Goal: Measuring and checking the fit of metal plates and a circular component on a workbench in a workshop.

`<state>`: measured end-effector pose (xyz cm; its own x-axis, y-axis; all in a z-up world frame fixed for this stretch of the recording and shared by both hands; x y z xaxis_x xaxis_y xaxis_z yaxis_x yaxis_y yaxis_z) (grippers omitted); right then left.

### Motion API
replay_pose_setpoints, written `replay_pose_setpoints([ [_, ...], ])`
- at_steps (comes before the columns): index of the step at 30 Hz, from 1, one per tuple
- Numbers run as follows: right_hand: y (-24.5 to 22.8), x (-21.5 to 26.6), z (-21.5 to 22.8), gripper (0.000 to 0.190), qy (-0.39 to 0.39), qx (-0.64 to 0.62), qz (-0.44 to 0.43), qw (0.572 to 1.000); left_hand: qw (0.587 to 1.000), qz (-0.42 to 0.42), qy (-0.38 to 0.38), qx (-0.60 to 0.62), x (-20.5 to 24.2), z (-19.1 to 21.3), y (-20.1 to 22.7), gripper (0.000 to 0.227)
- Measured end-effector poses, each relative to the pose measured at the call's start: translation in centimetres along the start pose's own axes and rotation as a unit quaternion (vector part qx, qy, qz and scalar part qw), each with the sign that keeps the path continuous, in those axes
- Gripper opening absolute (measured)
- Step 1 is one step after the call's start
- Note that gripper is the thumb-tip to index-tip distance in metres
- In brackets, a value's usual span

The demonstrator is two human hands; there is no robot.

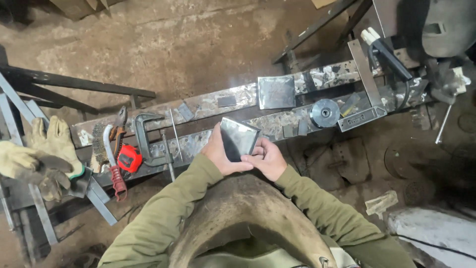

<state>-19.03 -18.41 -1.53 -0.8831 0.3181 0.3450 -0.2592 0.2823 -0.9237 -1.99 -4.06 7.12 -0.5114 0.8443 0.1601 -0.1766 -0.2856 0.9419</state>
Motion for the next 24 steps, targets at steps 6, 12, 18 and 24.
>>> replay_pose_setpoints([
  [6, 1.9, 0.0, 1.5, 0.026, -0.007, 0.055, -0.020, 0.998, 1.000, -0.008, -0.006, -0.018, -0.8, -1.3, -3.7, 0.128],
  [12, -3.4, 0.3, 2.8, 0.036, -0.096, 0.056, -0.108, 0.988, 0.996, 0.016, -0.009, -0.089, -1.7, -0.6, -3.6, 0.125],
  [18, -8.2, 0.0, 13.7, 0.073, 0.195, 0.695, 0.033, 0.692, 0.963, 0.042, -0.086, -0.251, -3.3, 0.3, -4.4, 0.121],
  [24, -4.2, -3.4, 23.3, 0.127, 0.155, 0.777, -0.045, 0.608, 0.923, 0.064, -0.144, -0.351, -3.4, 0.7, -4.2, 0.121],
])
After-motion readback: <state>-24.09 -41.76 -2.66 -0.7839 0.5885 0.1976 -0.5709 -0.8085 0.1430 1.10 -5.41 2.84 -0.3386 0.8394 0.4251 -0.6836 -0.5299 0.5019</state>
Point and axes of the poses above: each hand's wrist, its own x-axis away from the middle knuckle, its own z-axis out of the back of the hand, y = z × x, the point moved 1 cm from there along -x, towards the middle knuckle, and after that the axes turned 7 degrees about x, right-handed, at the moved point
